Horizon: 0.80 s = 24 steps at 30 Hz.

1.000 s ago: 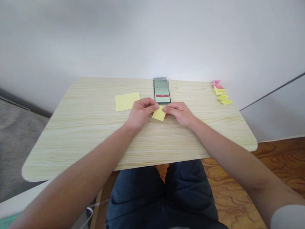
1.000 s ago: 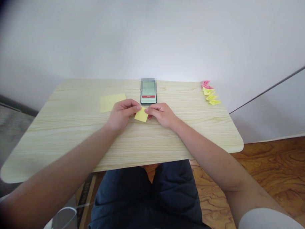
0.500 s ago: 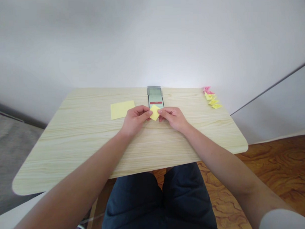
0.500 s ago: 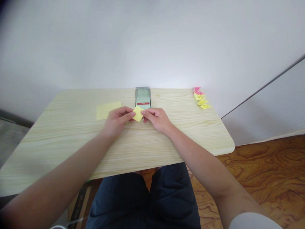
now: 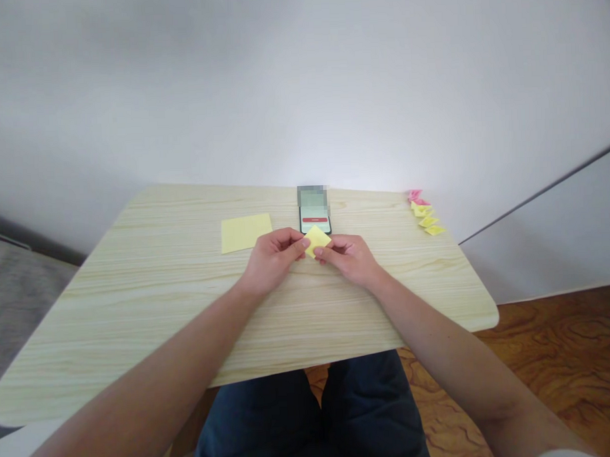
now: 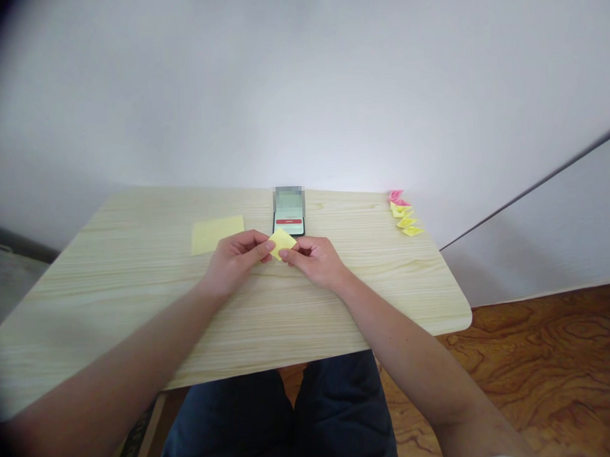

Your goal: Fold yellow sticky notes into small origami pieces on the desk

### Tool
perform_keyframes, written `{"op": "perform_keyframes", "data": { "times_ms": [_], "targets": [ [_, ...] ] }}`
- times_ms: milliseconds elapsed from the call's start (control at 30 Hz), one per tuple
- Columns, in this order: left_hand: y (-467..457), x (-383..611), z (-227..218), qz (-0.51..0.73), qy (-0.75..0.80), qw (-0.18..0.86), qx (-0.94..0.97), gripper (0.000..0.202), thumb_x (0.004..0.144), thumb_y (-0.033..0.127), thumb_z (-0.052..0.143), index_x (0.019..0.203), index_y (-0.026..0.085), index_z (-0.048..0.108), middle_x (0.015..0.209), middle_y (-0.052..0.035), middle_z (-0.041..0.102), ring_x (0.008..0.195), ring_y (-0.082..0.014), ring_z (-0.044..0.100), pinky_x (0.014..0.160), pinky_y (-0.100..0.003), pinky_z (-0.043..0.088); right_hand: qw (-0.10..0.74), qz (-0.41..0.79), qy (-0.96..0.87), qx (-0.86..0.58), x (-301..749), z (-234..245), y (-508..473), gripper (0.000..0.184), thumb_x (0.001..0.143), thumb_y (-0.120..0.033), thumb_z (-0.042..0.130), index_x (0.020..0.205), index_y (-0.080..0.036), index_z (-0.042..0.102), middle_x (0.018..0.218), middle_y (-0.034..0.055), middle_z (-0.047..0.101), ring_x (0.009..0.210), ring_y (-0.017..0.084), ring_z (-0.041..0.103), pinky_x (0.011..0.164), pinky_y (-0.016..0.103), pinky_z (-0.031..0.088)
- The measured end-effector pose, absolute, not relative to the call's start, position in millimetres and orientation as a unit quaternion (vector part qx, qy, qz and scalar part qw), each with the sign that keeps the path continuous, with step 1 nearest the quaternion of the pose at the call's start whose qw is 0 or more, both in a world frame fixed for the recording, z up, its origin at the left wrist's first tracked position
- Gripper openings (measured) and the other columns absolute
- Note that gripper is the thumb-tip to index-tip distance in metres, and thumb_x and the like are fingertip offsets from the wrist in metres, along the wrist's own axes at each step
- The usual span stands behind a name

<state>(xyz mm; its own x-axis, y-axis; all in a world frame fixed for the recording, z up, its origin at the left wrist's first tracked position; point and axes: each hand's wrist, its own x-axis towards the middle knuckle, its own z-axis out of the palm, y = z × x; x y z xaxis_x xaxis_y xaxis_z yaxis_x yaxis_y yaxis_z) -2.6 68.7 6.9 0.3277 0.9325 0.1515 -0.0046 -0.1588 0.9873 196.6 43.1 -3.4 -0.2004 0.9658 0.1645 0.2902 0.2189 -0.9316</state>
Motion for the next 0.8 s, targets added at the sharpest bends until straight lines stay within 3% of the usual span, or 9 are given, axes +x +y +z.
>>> {"op": "perform_keyframes", "data": {
  "times_ms": [167, 267, 400, 800],
  "targets": [
    [70.1, -3.1, 3.3, 0.496, 0.387, 0.532, 0.566, 0.027, 0.075, 0.038, 0.082, 0.090, 0.016, 0.075, 0.070, -0.0006, 0.066, 0.062, -0.0123, 0.055, 0.060, -0.026, 0.041, 0.429, 0.380, -0.654, -0.494, 191.5, -1.6, 38.4, 0.034, 0.085, -0.049, 0.073, 0.075, -0.018, 0.070, 0.069, 0.0000, 0.065, 0.062, 0.012, 0.052, 0.057, 0.025, 0.038],
    [71.9, -4.9, 0.6, 0.505, 0.393, 0.516, 0.570, 0.027, 0.075, 0.037, 0.082, 0.092, 0.017, 0.076, 0.073, -0.0019, 0.068, 0.065, -0.0137, 0.057, 0.063, -0.027, 0.043, 0.451, 0.407, -0.642, -0.467, 189.5, -0.4, 35.7, 0.030, 0.084, -0.048, 0.075, 0.089, -0.018, 0.071, 0.078, 0.0012, 0.069, 0.068, 0.013, 0.059, 0.063, 0.026, 0.045],
    [72.8, -5.9, 0.8, 0.508, 0.397, 0.494, 0.583, 0.024, 0.075, 0.036, 0.080, 0.090, 0.017, 0.077, 0.080, -0.0035, 0.071, 0.073, -0.0159, 0.060, 0.070, -0.029, 0.045, 0.498, 0.480, -0.587, -0.420, 190.9, 0.4, 36.7, 0.034, 0.092, -0.049, 0.066, 0.109, -0.019, 0.068, 0.085, 0.0042, 0.073, 0.071, 0.016, 0.066, 0.072, 0.032, 0.054],
    [68.2, -2.6, 10.1, 0.501, 0.398, 0.491, 0.591, 0.019, 0.076, 0.029, 0.075, 0.091, 0.017, 0.076, 0.082, -0.0034, 0.070, 0.077, -0.0163, 0.061, 0.074, -0.029, 0.046, 0.515, 0.537, -0.539, -0.395, 194.4, -2.2, 41.6, 0.030, 0.083, -0.041, 0.078, 0.103, -0.020, 0.072, 0.091, 0.0056, 0.079, 0.081, 0.020, 0.074, 0.087, 0.041, 0.058]
  ]
}}
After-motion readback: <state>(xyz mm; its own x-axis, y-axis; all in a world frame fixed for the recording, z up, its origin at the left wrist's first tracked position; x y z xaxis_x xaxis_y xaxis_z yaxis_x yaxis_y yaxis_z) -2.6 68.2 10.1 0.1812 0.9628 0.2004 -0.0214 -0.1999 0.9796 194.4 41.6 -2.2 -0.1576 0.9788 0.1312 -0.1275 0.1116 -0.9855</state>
